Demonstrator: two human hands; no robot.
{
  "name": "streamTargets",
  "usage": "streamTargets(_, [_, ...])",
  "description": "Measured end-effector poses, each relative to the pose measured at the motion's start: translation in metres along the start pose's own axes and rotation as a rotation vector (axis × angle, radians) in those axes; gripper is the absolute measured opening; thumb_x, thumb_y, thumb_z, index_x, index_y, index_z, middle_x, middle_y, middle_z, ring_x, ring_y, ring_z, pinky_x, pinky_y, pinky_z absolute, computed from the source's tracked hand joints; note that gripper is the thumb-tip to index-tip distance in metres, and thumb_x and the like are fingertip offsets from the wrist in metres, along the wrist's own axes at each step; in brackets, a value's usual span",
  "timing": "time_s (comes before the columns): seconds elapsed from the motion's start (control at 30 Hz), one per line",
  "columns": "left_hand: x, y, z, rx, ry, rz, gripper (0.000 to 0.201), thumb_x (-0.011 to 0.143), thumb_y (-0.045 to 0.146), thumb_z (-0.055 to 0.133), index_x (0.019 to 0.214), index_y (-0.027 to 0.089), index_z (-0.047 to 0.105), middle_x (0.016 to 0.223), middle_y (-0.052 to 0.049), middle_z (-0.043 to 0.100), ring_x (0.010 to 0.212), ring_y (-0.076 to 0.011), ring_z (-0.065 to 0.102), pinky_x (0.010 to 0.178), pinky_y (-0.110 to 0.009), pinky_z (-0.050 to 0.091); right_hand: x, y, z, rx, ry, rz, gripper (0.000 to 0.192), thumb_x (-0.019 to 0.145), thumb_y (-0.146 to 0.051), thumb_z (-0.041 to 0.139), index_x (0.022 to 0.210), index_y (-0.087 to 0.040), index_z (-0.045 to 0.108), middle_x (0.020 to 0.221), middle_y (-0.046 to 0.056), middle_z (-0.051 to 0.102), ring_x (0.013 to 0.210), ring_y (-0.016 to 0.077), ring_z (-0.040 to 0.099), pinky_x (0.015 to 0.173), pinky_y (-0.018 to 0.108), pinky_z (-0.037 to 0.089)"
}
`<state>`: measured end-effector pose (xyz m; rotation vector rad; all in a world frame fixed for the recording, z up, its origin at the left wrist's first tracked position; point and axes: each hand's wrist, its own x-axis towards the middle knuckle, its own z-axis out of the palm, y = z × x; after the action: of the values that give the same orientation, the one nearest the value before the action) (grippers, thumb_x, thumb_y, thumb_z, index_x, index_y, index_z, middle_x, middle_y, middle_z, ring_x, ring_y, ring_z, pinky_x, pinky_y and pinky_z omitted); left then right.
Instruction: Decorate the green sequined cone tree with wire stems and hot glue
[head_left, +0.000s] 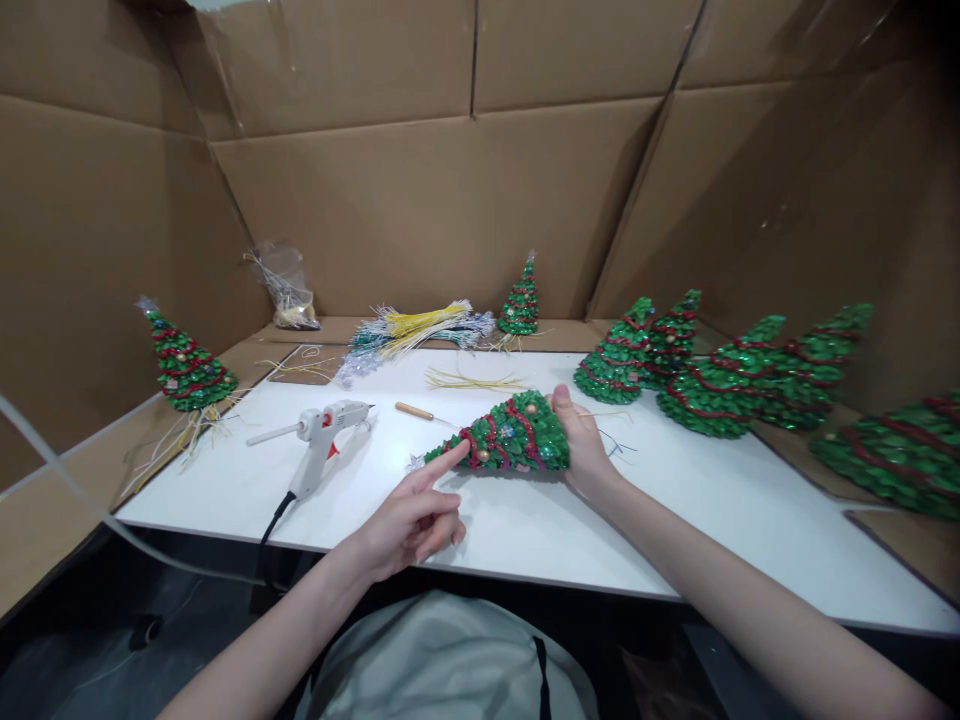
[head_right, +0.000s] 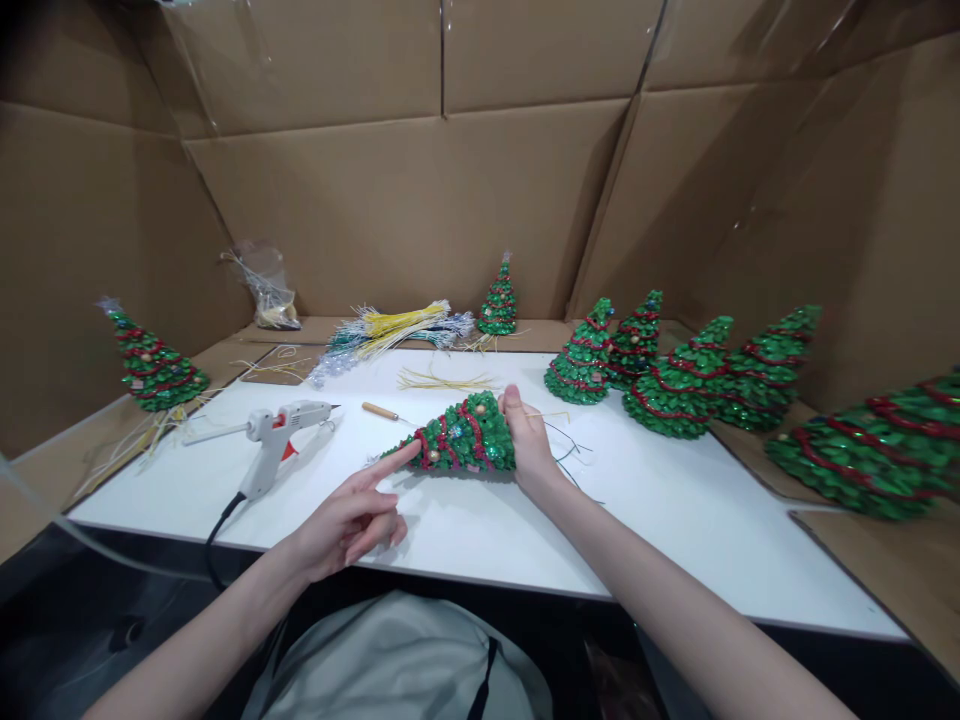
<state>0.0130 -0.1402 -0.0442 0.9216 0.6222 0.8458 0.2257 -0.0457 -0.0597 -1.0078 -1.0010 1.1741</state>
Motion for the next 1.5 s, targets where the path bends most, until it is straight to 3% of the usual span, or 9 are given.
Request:
streamTargets(0.7, [-0.0011, 0.0018, 0.0004, 0.024, -0.002, -0.013, 0.063, 0.079, 0.010, 0.044, 0.140, 0.020, 0.027, 0.029, 0.011, 0.037, 0.028, -0.0032, 0.024, 0.067, -0.026, 0.038, -0.0038, -0.0056, 0.0029, 0.078, -0.018, 0.074, 0.046, 0.068, -0.064, 0.056, 0.061, -0.019, 0.049, 0.045, -0.005, 0.049, 0.037, 0.0104, 0.044, 0.034, 0.023, 0.038])
streamTargets(1.17, [-0.0021, 0.0034, 0.0018, 0.052, 0.026, -0.021, 0.065, 0.079, 0.011, 0.045, 0.140, 0.017, 0.024, 0.029, 0.011, 0.038, 0.028, -0.0036, 0.025, 0.068, -0.026, 0.038, -0.0024, -0.0057, 0.0031, 0.080, -0.014, 0.060, 0.046, 0.069, -0.063, 0.056, 0.059, -0.019, 0.045, 0.043, -0.005, 0.046, 0.036, 0.0095, 0.041, 0.035, 0.023, 0.036])
streamTargets(1.5, [-0.0009, 0.0013, 0.0006, 0.022, 0.029, 0.001, 0.060, 0.080, 0.012, 0.046, 0.138, 0.015, 0.031, 0.028, 0.011, 0.036, 0.028, -0.0030, 0.024, 0.068, -0.026, 0.039, 0.0015, -0.0021, 0.0007, 0.049, -0.029, 0.035, 0.049, 0.069, -0.066, 0.054, 0.057, -0.020, 0.040, 0.042, -0.006, 0.042, 0.036, 0.0095, 0.040, 0.035, 0.023, 0.033])
